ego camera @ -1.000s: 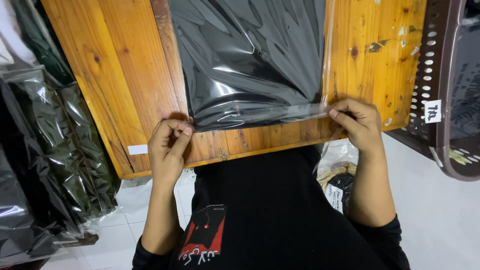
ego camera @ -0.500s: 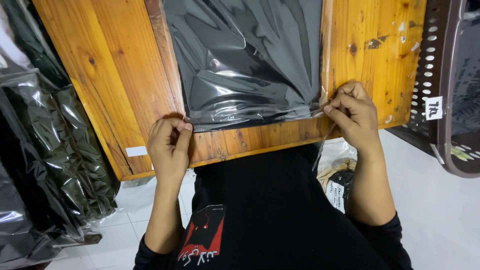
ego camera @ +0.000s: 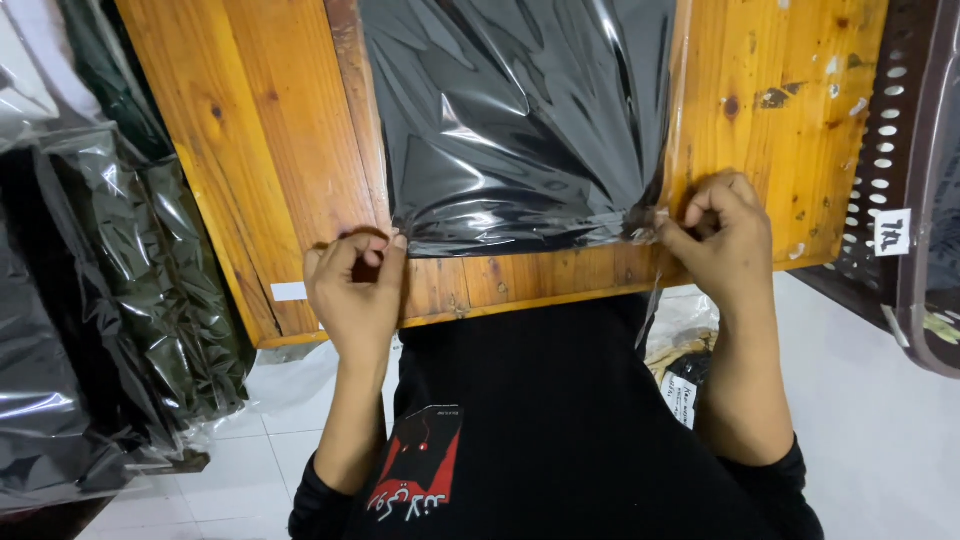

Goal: Folding black shirts and placing them into clear plastic bags for final packaging at a sewing factory.

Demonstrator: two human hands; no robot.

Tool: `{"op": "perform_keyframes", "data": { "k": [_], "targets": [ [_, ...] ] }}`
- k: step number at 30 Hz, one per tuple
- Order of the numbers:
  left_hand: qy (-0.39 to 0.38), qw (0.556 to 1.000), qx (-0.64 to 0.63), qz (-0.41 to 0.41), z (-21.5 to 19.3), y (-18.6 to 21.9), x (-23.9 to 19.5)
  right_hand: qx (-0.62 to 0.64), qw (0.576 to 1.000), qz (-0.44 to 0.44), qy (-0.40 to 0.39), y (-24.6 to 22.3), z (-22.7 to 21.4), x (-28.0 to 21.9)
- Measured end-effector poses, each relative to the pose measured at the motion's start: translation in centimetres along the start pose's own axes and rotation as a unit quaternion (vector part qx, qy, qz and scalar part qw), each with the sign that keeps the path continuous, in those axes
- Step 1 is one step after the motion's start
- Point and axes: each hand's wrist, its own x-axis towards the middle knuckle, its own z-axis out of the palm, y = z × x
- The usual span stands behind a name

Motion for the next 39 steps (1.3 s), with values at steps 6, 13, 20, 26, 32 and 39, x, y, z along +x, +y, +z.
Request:
{"op": "perform_keyframes", "data": {
  "k": [6,13,20,26,32,39],
  "targets": [
    [-0.013,1.0,0.002,-0.023,-0.2,-1.3,0.3,0.024,0.991,0.128,-0.019,-0.5,-1.2,0.3],
    [0.0,0.987,-0.148,0.066,-0.2,-2.2,1.4,0.23,0.963,0.131,0.053,4.5,-0.6,0.9],
    [-0.124,0.95,-0.191,0.216,4.1,3.8,1.8,0.55,0.808,-0.17,0.129,-7.3,3.4,1.6],
    [-0.202,0.954,0.065,0.21,6.6,2.3,2.5,0.545,0.814,-0.151,0.134,-6.6,6.4,2.6],
    [-0.074,0.929,-0.357,0.065,5.7,0.2,3.4,0.6,0.787,-0.088,0.113,-6.4,5.9,3.1],
    [-0.064,0.859,-0.507,0.016,5.4,0.1,3.5,0.748,0.659,-0.004,0.083,-4.6,4.5,3.6]
  ]
}}
